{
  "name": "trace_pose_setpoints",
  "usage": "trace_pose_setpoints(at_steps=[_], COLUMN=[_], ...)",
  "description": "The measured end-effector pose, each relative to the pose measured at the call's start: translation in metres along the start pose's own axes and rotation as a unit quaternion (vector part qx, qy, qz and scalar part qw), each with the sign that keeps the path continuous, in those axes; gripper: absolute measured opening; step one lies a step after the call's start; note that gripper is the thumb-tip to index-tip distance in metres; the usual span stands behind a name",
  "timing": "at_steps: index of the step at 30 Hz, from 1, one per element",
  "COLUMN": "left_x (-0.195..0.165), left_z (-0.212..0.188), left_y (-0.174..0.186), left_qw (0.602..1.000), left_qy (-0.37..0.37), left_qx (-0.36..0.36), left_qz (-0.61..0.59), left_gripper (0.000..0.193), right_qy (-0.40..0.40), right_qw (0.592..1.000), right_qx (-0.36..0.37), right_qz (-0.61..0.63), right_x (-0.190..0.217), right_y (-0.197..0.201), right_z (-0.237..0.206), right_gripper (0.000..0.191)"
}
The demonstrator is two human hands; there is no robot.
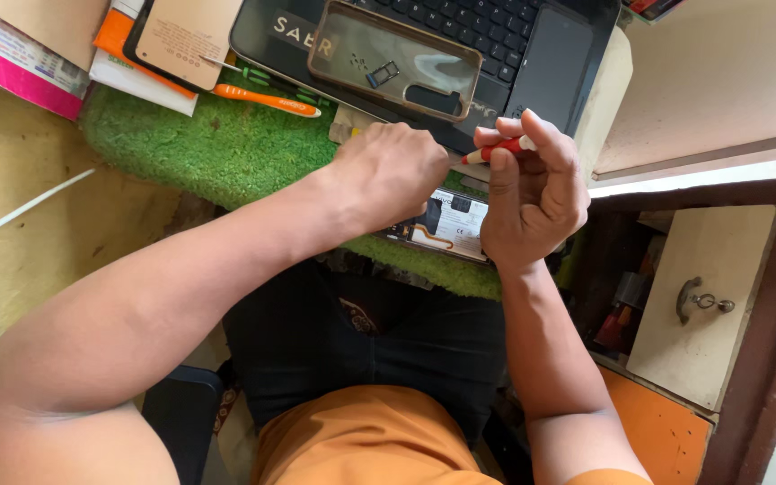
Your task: The person repairs a disassembled smartphone on a green mat, using a red-handled screwdriver to unscrew and remove internal components from the phone body. They lift and reposition the phone, work on its back panel, and continue prying at the device with the screwdriver and a pry tool.
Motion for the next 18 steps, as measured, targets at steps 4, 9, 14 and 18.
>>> trace_pose_setpoints(at_steps=[4,9,14,18], left_x=[0.010,0.026,0.031,0.037], left_z=[-0.003,-0.013,-0.034,-0.050], left_y=[-0.001,0.002,0.008,-0.003], left_qw=[0.996,0.978,0.960,0.952], left_qy=[-0.040,-0.091,-0.118,-0.075], left_qx=[-0.069,-0.100,-0.145,-0.131], left_qz=[-0.039,-0.160,-0.208,-0.266], left_gripper=[0.006,0.006,0.011,0.026], right_qy=[-0.002,-0.008,-0.002,-0.001], right_qw=[1.000,0.997,0.993,0.987], right_qx=[0.005,0.064,0.118,0.158], right_qz=[-0.006,0.038,0.015,-0.032], right_x=[0.002,0.004,0.013,0.018], right_y=[0.000,-0.008,-0.015,-0.019], right_z=[-0.002,0.002,0.007,0.007], right_gripper=[0.033,0.032,0.034,0.034])
Point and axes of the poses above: each hand's wrist, its own z-axis towards the middle knuckle, its own y-axis out of the back of the hand, x = y × z, the point moved 7 cm from there along z, towards the middle knuckle, and after that the axes turned 10 degrees about x, right-handed, at the moved point
